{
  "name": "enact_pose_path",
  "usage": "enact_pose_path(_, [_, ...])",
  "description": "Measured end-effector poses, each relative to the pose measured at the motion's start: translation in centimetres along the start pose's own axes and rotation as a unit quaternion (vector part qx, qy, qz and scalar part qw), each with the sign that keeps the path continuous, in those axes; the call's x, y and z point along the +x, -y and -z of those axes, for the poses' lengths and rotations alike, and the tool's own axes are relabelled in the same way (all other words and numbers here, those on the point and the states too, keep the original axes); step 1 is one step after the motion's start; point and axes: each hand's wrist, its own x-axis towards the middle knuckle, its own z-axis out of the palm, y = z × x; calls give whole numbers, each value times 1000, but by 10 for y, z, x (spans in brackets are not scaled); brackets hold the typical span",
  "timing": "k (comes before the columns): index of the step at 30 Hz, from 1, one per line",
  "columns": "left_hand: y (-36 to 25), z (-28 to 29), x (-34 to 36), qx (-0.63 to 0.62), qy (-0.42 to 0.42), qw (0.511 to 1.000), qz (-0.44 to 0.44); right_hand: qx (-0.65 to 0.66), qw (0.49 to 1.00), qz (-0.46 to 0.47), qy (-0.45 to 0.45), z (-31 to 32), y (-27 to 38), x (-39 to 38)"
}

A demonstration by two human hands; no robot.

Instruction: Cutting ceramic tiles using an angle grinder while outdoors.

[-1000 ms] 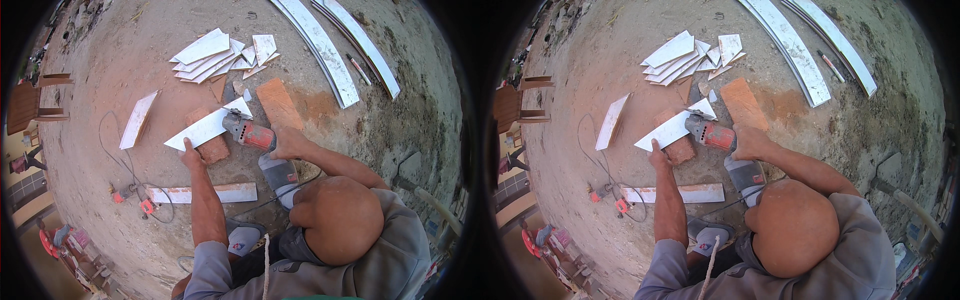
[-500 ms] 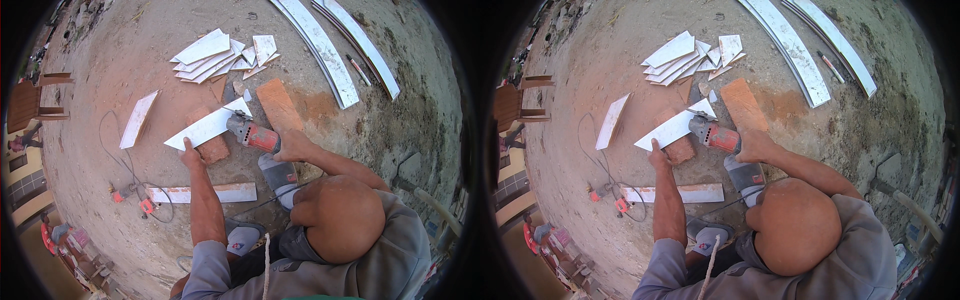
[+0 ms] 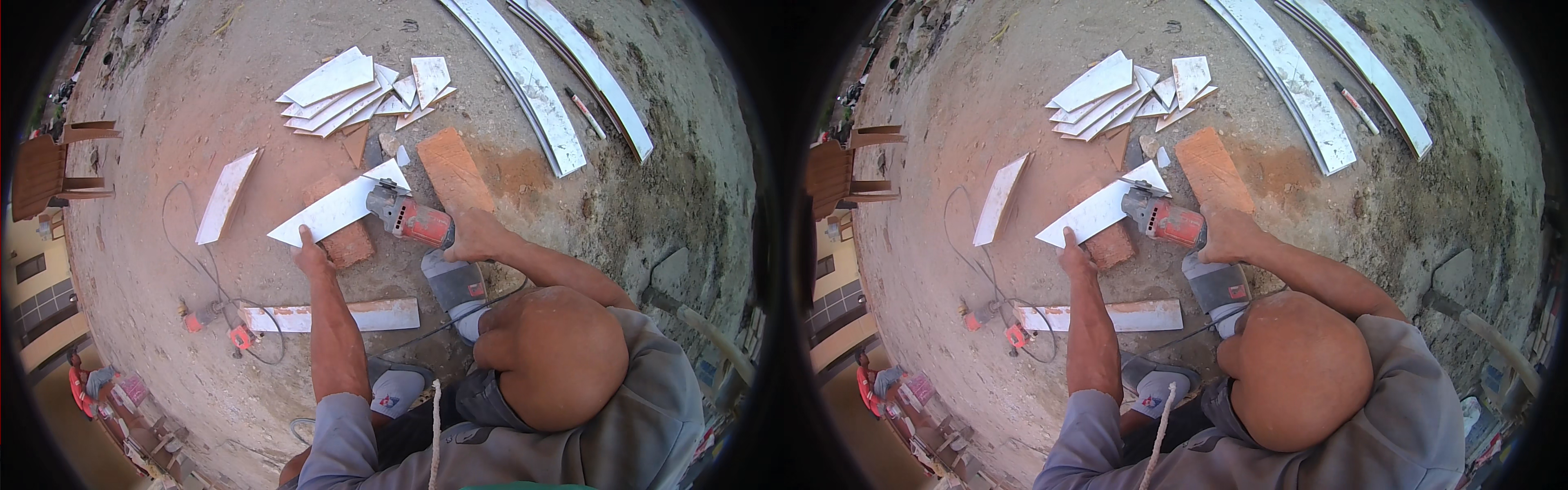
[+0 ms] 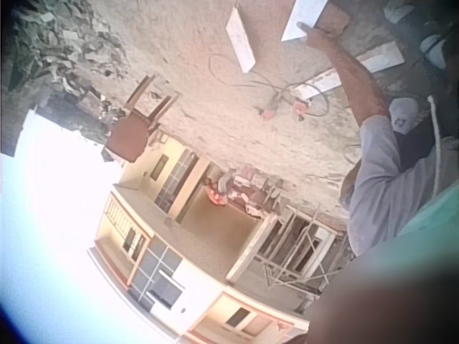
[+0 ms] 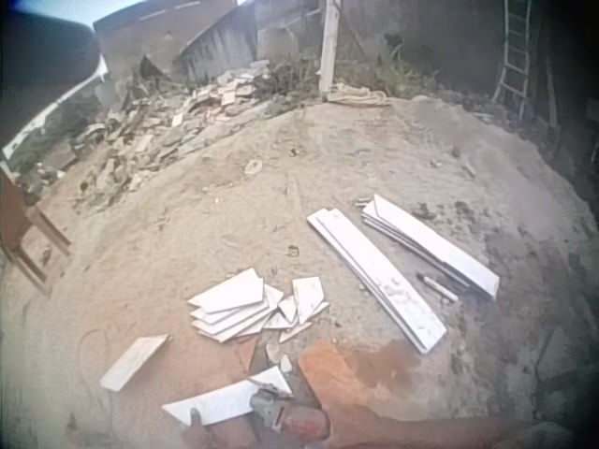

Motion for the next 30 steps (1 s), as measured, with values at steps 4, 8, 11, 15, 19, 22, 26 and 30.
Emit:
enact_pose_path(4, [-1, -2, -2, -15, 0, 1000, 2, 5, 1000, -3, 10, -2, -6, -3])
enact_pose_path(8, [0, -1, -1, -2, 4, 1000, -3, 13, 1000, 0, 1, -2, -10, -6])
enact_pose_path(11, [4, 2, 4, -6, 9, 1000, -6, 7, 1000, 1, 7, -2, -9, -6])
enact_pose_path(15, [13, 7, 13, -9, 15, 1000, -23, -6, 1000, 3, 5, -1, -4, 1])
enact_pose_path(19, [16, 9, 17, -6, 13, 1000, -18, -2, 1000, 15, -7, 0, -2, 5])
enact_pose_path(22, [15, 10, 17, 16, 10, 1000, -15, 2, 1000, 7, -7, 0, -3, 1])
enact_pose_path(26, [15, 8, 17, 6, 8, 1000, -7, 6, 1000, 3, -7, -1, -7, -5])
enact_pose_path(30, [16, 9, 19, 3, 6, 1000, -21, -4, 1000, 7, 2, -2, -9, -7])
